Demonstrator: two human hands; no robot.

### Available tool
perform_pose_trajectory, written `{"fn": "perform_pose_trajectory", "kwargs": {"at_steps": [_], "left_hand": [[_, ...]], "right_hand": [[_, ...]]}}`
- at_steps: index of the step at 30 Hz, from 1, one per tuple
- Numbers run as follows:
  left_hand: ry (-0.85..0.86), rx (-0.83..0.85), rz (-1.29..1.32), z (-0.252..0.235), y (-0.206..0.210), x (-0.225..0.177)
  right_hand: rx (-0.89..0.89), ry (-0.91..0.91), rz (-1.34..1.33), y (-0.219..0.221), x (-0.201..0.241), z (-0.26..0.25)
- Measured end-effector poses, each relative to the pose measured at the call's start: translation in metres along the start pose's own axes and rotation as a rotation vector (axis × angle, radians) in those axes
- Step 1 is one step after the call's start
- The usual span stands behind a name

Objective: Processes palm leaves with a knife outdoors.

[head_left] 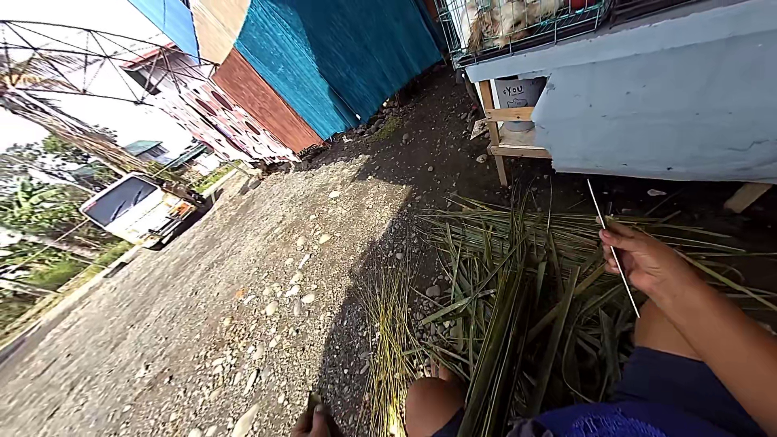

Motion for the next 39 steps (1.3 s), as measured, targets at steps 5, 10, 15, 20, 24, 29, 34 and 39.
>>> {"fn": "perform_pose_trajectory", "kwargs": {"at_steps": [5, 10, 15, 20, 24, 29, 34, 39], "left_hand": [[0.232, 0.107, 0.630, 0.034, 0.055, -0.136], [0.270, 0.474, 0.944, 0.101, 0.110, -0.226], [0.167, 0.847, 1.040, 0.158, 0.145, -0.242], [0.133, 1.016, 1.001, 0.167, 0.147, -0.233], [0.210, 0.959, 0.943, 0.164, 0.135, -0.234], [0.251, 0.943, 0.957, 0.160, 0.133, -0.240], [0.285, 1.011, 0.974, 0.153, 0.148, -0.241], [0.455, 1.004, 0.959, 0.154, 0.149, -0.244]], "right_hand": [[0.526, 0.095, 0.208, 0.039, -0.025, 0.038], [1.039, 0.309, 0.262, 0.074, -0.049, 0.075], [1.038, 0.357, -0.087, 0.074, -0.064, 0.083], [1.035, 0.283, -0.290, 0.063, -0.064, 0.075], [1.010, 0.176, -0.270, 0.056, -0.055, 0.063], [0.973, 0.146, -0.363, 0.048, -0.043, 0.053], [0.934, 0.135, -0.397, 0.040, -0.036, 0.053], [0.916, 0.133, -0.370, 0.037, -0.031, 0.053]]}}
Point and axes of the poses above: each hand's wrist, its own z-axis away from the middle knuckle, its own y-axis out of the palm, x = y × z, the point moved 1 cm from there along -z, towards the middle knuckle, and after that the axes turned 11 degrees about x, right-handed, at the moved point
